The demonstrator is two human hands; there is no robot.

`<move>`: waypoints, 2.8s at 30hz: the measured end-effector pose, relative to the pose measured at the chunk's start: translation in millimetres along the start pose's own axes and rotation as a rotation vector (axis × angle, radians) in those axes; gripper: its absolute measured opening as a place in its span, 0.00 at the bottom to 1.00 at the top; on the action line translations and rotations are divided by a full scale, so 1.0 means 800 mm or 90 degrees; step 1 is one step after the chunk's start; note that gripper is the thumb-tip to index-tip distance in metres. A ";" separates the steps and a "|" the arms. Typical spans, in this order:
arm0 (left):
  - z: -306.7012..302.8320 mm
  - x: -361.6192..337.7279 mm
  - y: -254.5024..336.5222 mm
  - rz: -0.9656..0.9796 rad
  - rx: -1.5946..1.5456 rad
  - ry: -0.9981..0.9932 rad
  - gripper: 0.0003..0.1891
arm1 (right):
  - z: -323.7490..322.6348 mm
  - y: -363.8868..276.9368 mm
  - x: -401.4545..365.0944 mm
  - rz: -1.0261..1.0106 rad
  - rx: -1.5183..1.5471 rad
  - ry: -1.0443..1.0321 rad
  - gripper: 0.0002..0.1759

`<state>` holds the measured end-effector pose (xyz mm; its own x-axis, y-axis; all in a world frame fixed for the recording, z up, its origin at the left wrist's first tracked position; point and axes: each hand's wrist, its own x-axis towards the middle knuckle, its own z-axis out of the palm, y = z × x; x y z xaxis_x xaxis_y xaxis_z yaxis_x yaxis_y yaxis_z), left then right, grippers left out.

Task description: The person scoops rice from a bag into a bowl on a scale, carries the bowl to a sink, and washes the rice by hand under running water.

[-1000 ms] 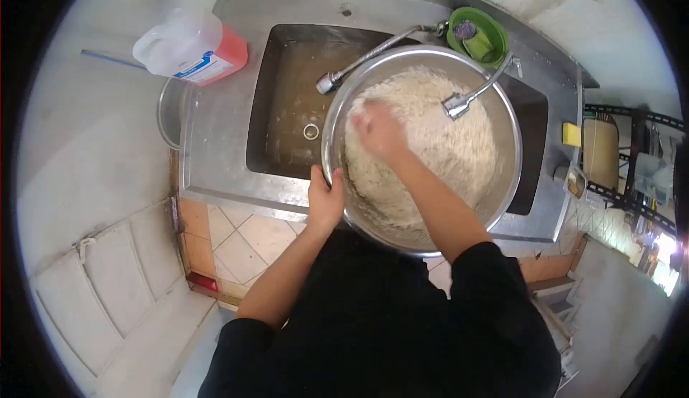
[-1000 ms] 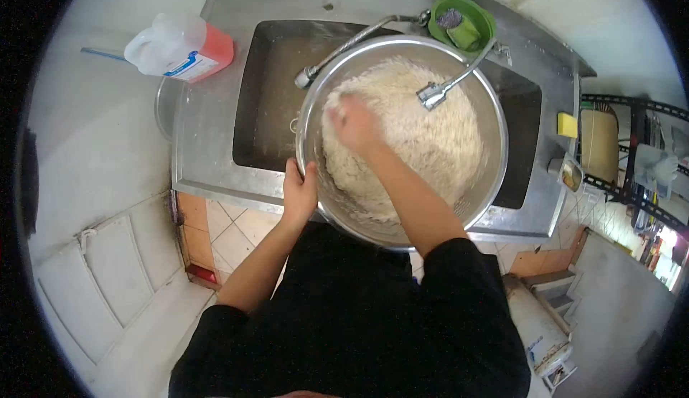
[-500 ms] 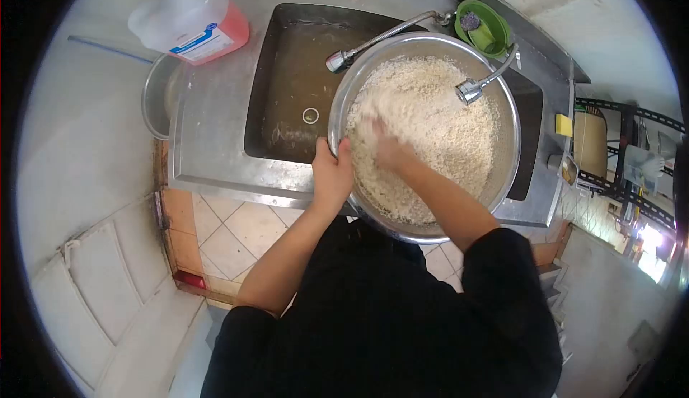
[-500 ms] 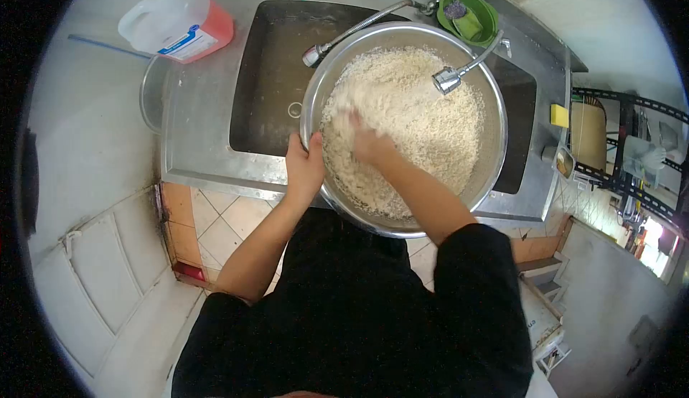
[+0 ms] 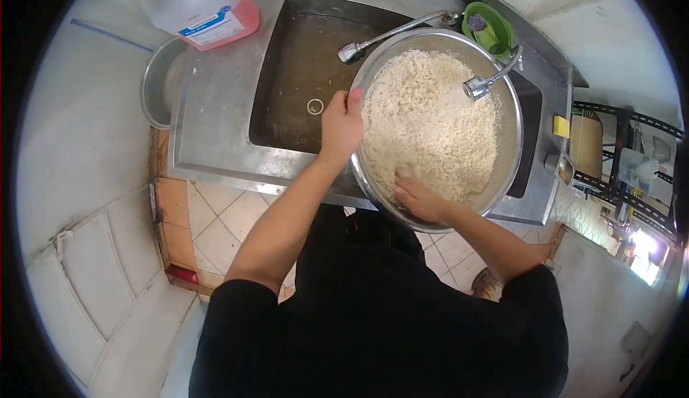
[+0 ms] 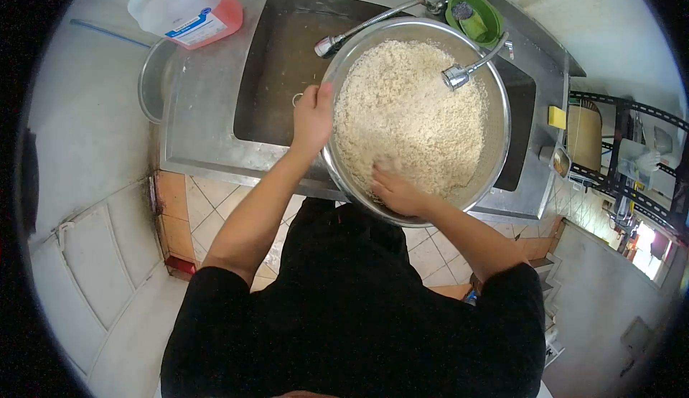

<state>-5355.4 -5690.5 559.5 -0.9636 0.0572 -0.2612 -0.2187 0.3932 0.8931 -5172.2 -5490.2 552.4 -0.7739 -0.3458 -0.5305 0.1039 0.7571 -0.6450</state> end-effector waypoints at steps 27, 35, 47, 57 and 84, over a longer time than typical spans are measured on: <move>-0.010 0.000 -0.006 0.011 -0.064 0.065 0.18 | 0.007 0.014 0.035 0.011 -0.082 -0.188 0.28; -0.003 -0.082 -0.009 -0.004 -0.069 0.142 0.15 | 0.138 0.106 0.192 0.325 0.693 -0.050 0.34; -0.024 -0.036 -0.028 -0.006 -0.117 -0.029 0.18 | -0.114 0.066 0.030 0.063 -0.440 -0.166 0.30; -0.002 0.016 0.005 0.028 -0.086 0.001 0.16 | -0.021 0.040 0.068 -0.016 -0.379 -0.375 0.32; 0.002 -0.096 -0.029 -0.059 -0.109 -0.050 0.19 | -0.171 0.007 -0.033 -0.217 -0.349 0.023 0.22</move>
<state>-5276.2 -5702.4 558.2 -0.9248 0.1023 -0.3664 -0.3348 0.2384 0.9116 -5236.9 -5400.7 637.8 -0.7286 -0.6051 -0.3208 -0.4784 0.7848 -0.3940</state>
